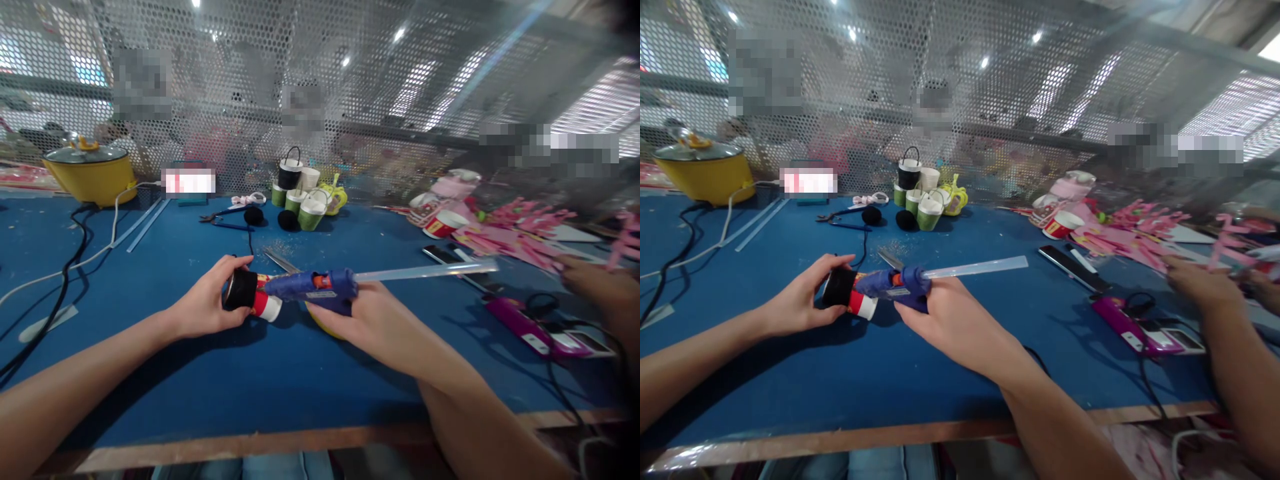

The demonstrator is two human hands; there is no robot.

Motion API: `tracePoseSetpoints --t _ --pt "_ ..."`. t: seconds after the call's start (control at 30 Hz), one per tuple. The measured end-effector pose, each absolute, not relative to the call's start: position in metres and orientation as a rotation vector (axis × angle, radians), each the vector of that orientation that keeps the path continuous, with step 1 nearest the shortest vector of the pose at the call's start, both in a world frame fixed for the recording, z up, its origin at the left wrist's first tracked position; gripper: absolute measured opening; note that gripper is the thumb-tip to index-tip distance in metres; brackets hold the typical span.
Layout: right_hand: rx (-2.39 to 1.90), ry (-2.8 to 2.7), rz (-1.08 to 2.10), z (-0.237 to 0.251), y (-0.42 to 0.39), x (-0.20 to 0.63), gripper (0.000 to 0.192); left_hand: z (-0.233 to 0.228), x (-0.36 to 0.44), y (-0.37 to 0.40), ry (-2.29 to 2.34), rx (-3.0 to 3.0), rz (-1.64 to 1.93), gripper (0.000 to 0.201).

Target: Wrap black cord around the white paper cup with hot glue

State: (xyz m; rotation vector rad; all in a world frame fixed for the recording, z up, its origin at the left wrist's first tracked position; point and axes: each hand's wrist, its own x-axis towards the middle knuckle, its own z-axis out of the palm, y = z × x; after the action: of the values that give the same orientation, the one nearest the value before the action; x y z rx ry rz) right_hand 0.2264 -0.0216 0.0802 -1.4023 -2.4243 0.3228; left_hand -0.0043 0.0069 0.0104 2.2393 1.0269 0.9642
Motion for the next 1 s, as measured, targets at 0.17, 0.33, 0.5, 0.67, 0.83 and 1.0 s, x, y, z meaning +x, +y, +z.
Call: tracePoseSetpoints --t 0.17,0.33,0.5,0.67,0.83,1.0 --pt "-1.394 -2.394 0.244 0.0788 -0.0188 0.2268 0.031 0.0114 -0.0044 0.0064 0.999 2.279 0.958 0.063" --pt "-1.417 -2.449 0.299 0.0810 -0.0201 0.2302 0.034 0.0126 -0.0045 0.0055 0.983 2.321 0.952 0.066" --pt "-1.392 -2.428 0.277 0.0819 -0.0161 0.2304 0.025 0.0128 -0.0044 0.0043 0.983 2.345 0.944 0.067" --pt "-1.419 -2.419 0.289 0.0814 -0.0142 0.2306 0.031 0.0133 -0.0043 0.0033 0.988 2.361 0.926 0.069" --pt "-1.393 -2.427 0.310 0.0838 -0.0163 0.2317 0.026 0.0139 -0.0041 0.0028 0.978 2.376 0.922 0.069" --pt "-1.486 -2.375 0.306 0.0857 -0.0124 0.2273 0.026 0.0142 -0.0034 0.0022 0.979 2.382 0.922 0.069"
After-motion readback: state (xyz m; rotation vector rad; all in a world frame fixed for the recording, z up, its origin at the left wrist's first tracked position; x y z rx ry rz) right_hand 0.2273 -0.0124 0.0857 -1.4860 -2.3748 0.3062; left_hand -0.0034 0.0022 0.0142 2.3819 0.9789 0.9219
